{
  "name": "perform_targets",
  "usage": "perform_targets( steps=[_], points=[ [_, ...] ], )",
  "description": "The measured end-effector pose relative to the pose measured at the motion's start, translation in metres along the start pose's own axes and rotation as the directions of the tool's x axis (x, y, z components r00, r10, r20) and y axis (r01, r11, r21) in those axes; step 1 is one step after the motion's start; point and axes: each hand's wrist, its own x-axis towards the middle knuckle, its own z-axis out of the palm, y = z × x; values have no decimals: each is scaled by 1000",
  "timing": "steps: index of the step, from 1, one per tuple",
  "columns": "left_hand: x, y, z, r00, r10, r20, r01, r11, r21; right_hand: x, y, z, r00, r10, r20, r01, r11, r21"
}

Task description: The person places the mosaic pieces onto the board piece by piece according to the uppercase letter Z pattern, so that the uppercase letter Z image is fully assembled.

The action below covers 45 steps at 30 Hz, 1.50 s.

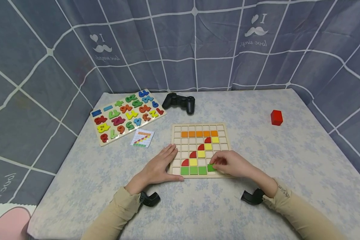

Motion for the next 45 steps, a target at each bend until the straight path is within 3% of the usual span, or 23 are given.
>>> perform_targets(
  steps=[7, 10, 16, 26, 45],
  points=[
    [0, 0, 0, 1000, 1, -2, -1, 1000, 4, -3, -4, 1, 999, -11, 31, 15, 991, -132],
    [1, 0, 0, 1000, -6, 8, 6, 1000, 3, -6, -6, -2, 999, 19, 28, -14, 986, -166],
    [1, -1, 1, 1000, -13, 15, 13, 1000, 2, -17, 7, -18, 994, 66, 90, -58, 994, -91],
    [0, -1, 0, 1000, -18, 12, 18, 1000, -5, -31, 27, -40, 981, 51, 185, -68, 994, 86],
    [0, -1, 0, 999, -26, 29, 26, 1000, 2, -44, 41, -56, 972, 106, 211, -113, 993, 21]
  ],
)
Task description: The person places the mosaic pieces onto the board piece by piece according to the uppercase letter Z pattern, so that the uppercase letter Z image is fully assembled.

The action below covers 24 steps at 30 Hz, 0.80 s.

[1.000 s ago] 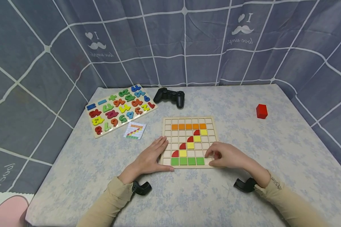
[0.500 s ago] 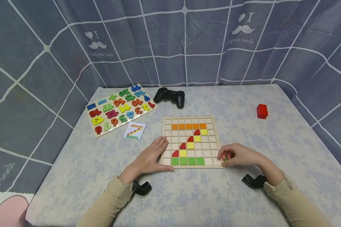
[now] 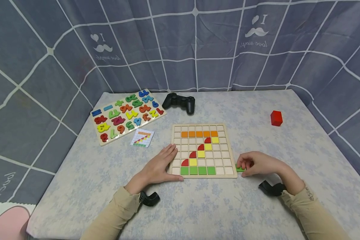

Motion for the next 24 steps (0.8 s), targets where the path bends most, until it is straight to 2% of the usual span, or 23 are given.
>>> perform_targets(
  steps=[13, 20, 24],
  points=[
    [0, 0, 0, 1000, -3, 1, 3, 1000, -4, 0, 0, 1, 996, 48, -76, -51, 998, -30],
    [0, 1, 0, 1000, -2, -2, 2, 1000, -4, 1, -3, 0, 990, 76, -122, -88, 992, -95],
    [0, 0, 0, 1000, -1, -3, 1, 1000, -5, 1, -5, -1, 988, 70, -134, -80, 995, -67]
  ],
)
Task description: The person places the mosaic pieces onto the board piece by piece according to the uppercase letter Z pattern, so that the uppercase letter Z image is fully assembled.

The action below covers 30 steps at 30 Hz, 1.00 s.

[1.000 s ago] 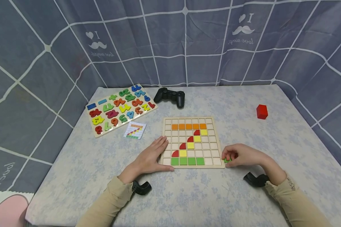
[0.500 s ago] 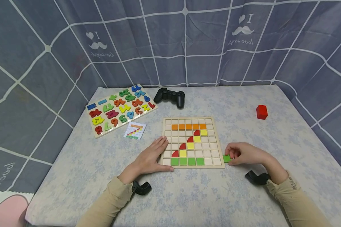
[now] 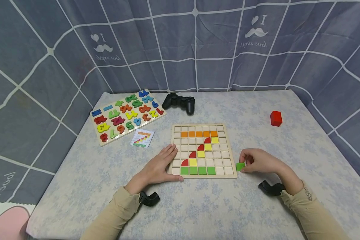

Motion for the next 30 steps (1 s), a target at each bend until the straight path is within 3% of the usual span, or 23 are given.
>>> perform_targets(
  steps=[6, 12, 21, 27, 30],
  points=[
    [-1, 0, -1, 1000, -4, 2, 4, 1000, 0, 1, -6, 3, 996, -53, -73, 59, 995, 80],
    [-2, -1, -2, 1000, -12, 6, 12, 1000, -3, 9, -23, 23, 987, -112, -118, 133, 972, 193],
    [-3, -1, -2, 1000, -5, 7, 5, 1000, -4, 17, -28, 45, 990, -99, -96, 109, 989, 101],
    [-4, -3, -3, 1000, -6, -1, 6, 1000, -5, 22, -25, 50, 977, -176, -123, 180, 984, 15],
    [-4, -3, -3, 1000, -5, -2, 5, 1000, -5, 21, -24, 48, 975, -204, -89, 205, 979, 1]
  ],
)
